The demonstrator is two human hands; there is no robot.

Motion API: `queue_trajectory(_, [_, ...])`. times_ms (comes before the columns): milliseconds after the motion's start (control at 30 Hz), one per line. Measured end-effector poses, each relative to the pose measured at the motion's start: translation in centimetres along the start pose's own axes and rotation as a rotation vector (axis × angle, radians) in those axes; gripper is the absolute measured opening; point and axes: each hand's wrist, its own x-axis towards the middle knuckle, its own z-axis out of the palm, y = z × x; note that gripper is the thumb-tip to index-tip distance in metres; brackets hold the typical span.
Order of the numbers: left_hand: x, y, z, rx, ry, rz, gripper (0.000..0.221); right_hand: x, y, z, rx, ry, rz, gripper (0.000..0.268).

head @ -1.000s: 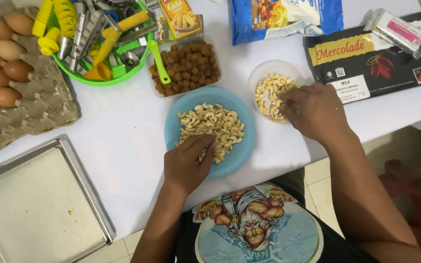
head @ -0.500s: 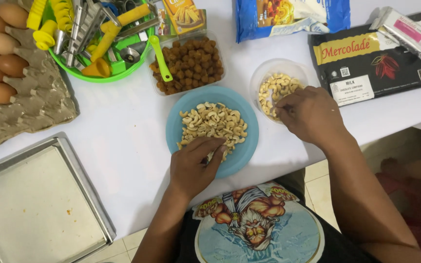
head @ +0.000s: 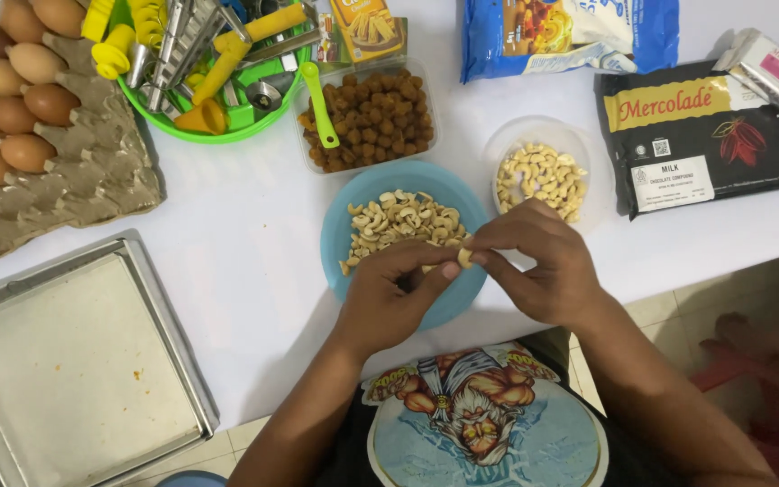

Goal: Sorting and inspecting cashew nuts by hand on a table with various baking ingredients

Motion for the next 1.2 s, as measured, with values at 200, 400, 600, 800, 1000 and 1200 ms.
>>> queue_trajectory(200, [-0.5, -0.3, -0.2, -0.052, 0.037, -0.045, 0.009, 0.1, -0.6, 0.7, 0.071, 0.037, -0.04, 0.017])
queue_trajectory(400, [-0.7, 0.4, 0.1, 0.006, 0.034, 0.042, 0.011, -0.4, -0.8, 0.8, 0.083, 0.069, -0.02, 0.014])
queue_trajectory(600, [-1.2, -1.0, 0.1, 0.151, 0.143, 0.179, 0.013, -1.6, -0.4, 1.8, 0.177, 0.025, 0.142, 0.013])
queue_trajectory(800, [-2.3, -2.1, -0.2, 0.192, 0.16, 0.186, 0.014, -2.0, -0.4, 2.8, 0.226, -0.006, 0.27, 0.014])
queue_trajectory(1000, [-2.7, -2.7, -1.0, 0.071, 0.127, 0.003, 0.017, -2.0, -1.1, 2.7, 0.197, -0.025, 0.33, 0.011])
queue_trajectory(1200, [-2.7, -2.0, -1.0, 0.068, 0.065, 0.033, 0.015, -1.6, -2.7, 2.5, 0.197, -0.064, 0.405, 0.014])
